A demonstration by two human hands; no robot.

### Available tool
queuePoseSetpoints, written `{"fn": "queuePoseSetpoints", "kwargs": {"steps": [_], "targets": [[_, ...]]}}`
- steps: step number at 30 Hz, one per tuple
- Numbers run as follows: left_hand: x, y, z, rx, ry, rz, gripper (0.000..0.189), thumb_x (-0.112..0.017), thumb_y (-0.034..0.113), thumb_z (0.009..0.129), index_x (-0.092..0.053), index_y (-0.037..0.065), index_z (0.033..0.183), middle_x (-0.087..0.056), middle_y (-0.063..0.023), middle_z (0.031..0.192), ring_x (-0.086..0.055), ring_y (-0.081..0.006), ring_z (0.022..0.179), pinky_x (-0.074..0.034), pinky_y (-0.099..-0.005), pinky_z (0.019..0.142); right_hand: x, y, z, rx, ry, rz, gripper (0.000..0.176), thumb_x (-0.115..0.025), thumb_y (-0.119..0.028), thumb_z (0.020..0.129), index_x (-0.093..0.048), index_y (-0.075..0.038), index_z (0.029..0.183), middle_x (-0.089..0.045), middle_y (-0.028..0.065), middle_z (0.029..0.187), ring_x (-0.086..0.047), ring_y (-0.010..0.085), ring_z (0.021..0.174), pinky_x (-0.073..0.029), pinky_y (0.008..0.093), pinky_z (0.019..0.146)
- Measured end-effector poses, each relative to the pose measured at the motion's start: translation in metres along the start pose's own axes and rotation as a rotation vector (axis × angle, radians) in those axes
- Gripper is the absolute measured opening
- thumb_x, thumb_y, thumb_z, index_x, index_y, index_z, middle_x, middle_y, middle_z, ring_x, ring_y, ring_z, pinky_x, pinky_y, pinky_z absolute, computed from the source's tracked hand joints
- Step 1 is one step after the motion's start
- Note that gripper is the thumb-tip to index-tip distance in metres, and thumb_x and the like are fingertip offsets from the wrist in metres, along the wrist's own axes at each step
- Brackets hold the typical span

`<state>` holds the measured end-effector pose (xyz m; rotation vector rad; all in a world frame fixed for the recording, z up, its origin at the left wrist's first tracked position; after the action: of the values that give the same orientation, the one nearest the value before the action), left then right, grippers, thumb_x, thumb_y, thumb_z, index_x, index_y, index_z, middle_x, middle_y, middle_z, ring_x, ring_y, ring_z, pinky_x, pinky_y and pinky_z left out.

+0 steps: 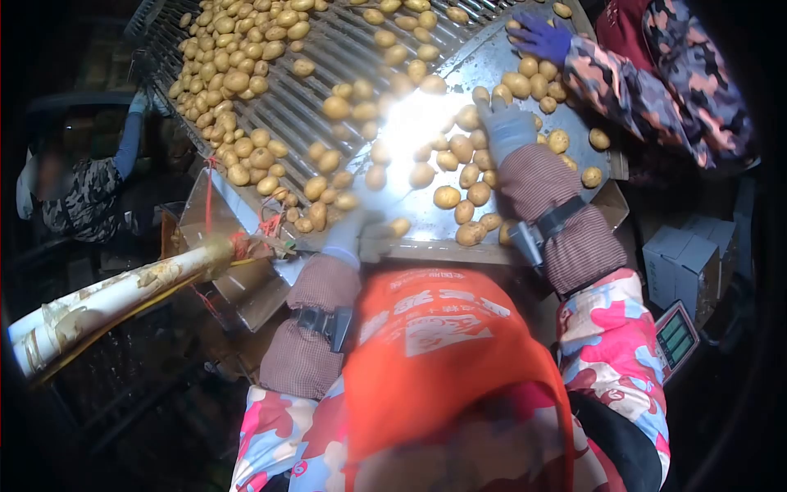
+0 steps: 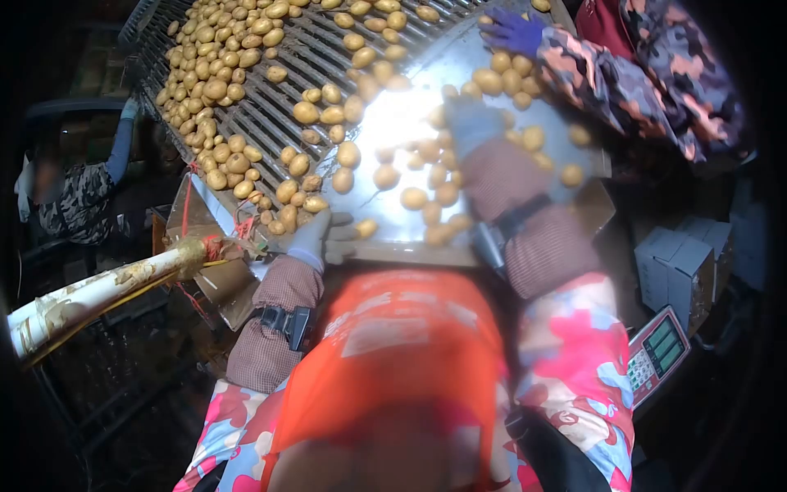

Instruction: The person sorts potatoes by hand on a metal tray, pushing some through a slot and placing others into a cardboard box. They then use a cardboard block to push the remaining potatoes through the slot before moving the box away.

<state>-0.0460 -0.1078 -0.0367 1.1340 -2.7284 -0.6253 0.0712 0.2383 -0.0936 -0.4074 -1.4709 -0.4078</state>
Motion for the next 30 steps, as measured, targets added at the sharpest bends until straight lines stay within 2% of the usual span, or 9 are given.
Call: {"fn": "queuePoseSetpoints", "kwargs": {"steps": [3,7,9,12,13,20,24,28,30], "targets": [[0.001,-0.006,0.002,-0.002,-0.014,-0.092,0.060,-0.039,0.053,0.105,-0.057,0.005,0.136,-0.072,-0.0154,0.118,-0.072,-0.0265,0.089,-0.057,-0.0322,0.068,-0.015,0.011,0.005,-0.211,-0.290,0.176,0.050,-0.071,-0.023,0.083,-0.062,-0.015,0.132,-0.061,0.0168,0.127,-0.065,0.0338,0.108,-0.053,0.0475,0.089],[-0.030,0.001,-0.021,-0.049,-0.315,-0.442,0.056,-0.046,0.049,0.105,-0.055,0.004,0.138,-0.066,-0.0171,0.128,-0.067,-0.0294,0.110,-0.057,-0.0402,0.093,0.132,-0.033,-0.029,-0.355,-0.391,0.669,0.056,-0.070,-0.042,0.086,-0.063,-0.007,0.129,-0.066,0.0175,0.123,-0.065,0.0352,0.110,-0.051,0.0421,0.097],[-0.060,-0.008,-0.006,-0.502,-0.456,-0.191,0.056,-0.048,0.047,0.105,-0.052,0.003,0.140,-0.059,-0.0180,0.137,-0.059,-0.0298,0.123,-0.050,-0.0420,0.104,0.137,-0.057,-0.045,-0.203,-0.568,0.627,0.054,-0.069,-0.044,0.088,-0.065,-0.007,0.127,-0.066,0.0162,0.126,-0.064,0.0356,0.113,-0.049,0.0400,0.100],[-0.093,0.000,0.004,-0.233,-0.565,-0.713,0.040,-0.051,0.033,0.106,-0.054,0.004,0.132,-0.060,-0.0154,0.134,-0.060,-0.0265,0.122,-0.048,-0.0398,0.107,0.063,-0.028,-0.037,0.290,-0.209,0.887,0.048,-0.066,-0.041,0.091,-0.066,-0.007,0.125,-0.067,0.0160,0.122,-0.064,0.0346,0.113,-0.049,0.0398,0.100],[-0.096,0.000,0.004,0.024,-0.556,-1.042,0.032,-0.051,0.028,0.106,-0.056,0.005,0.128,-0.062,-0.0140,0.131,-0.062,-0.0248,0.118,-0.049,-0.0383,0.106,0.058,-0.010,-0.018,0.077,-0.078,0.810,0.043,-0.065,-0.039,0.092,-0.067,-0.008,0.122,-0.068,0.0149,0.120,-0.064,0.0349,0.112,-0.050,0.0400,0.098],[-0.058,-0.049,0.008,-0.472,-0.301,-0.124,0.036,-0.053,0.018,0.103,-0.053,0.004,0.137,-0.051,-0.0161,0.143,-0.054,-0.0259,0.128,-0.045,-0.0380,0.110,0.095,0.021,0.052,0.129,-0.255,-0.117,0.044,-0.064,-0.036,0.093,-0.053,-0.010,0.128,-0.062,0.0260,0.120,-0.062,0.0411,0.117,-0.051,0.0468,0.097],[-0.050,-0.054,-0.007,-0.697,-0.242,0.185,0.037,-0.057,0.011,0.101,-0.055,0.005,0.137,-0.048,-0.0168,0.148,-0.052,-0.0249,0.130,-0.046,-0.0361,0.109,0.039,0.044,0.066,-0.034,-0.152,0.041,0.037,-0.066,-0.031,0.090,-0.062,-0.011,0.121,-0.067,0.0233,0.113,-0.066,0.0387,0.110,-0.052,0.0482,0.094],[-0.045,-0.049,-0.010,-0.940,-0.173,0.466,0.040,-0.061,0.003,0.098,-0.057,0.006,0.137,-0.044,-0.0174,0.152,-0.050,-0.0238,0.132,-0.047,-0.0343,0.108,0.080,0.014,0.024,-0.587,-0.133,0.878,0.022,-0.064,-0.017,0.094,-0.072,-0.009,0.113,-0.073,0.0087,0.101,-0.068,0.0179,0.087,-0.055,0.0318,0.078],[-0.037,-0.053,-0.014,-0.897,-0.220,0.401,0.050,-0.063,0.000,0.095,-0.053,0.008,0.144,-0.042,-0.0155,0.154,-0.048,-0.0250,0.136,-0.045,-0.0349,0.111,0.091,-0.032,-0.008,-0.501,-0.284,0.918,0.022,-0.064,-0.012,0.095,-0.073,-0.007,0.115,-0.072,0.0029,0.101,-0.065,0.0118,0.087,-0.054,0.0265,0.079]]}}
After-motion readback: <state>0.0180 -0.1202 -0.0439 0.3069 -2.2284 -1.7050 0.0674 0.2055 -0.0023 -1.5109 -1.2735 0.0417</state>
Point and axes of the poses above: each hand's wrist, its own z-axis towards the middle knuckle, its own x-axis out of the back of the hand, y = z × x, the point moved 1 cm from there along z, towards the middle knuckle
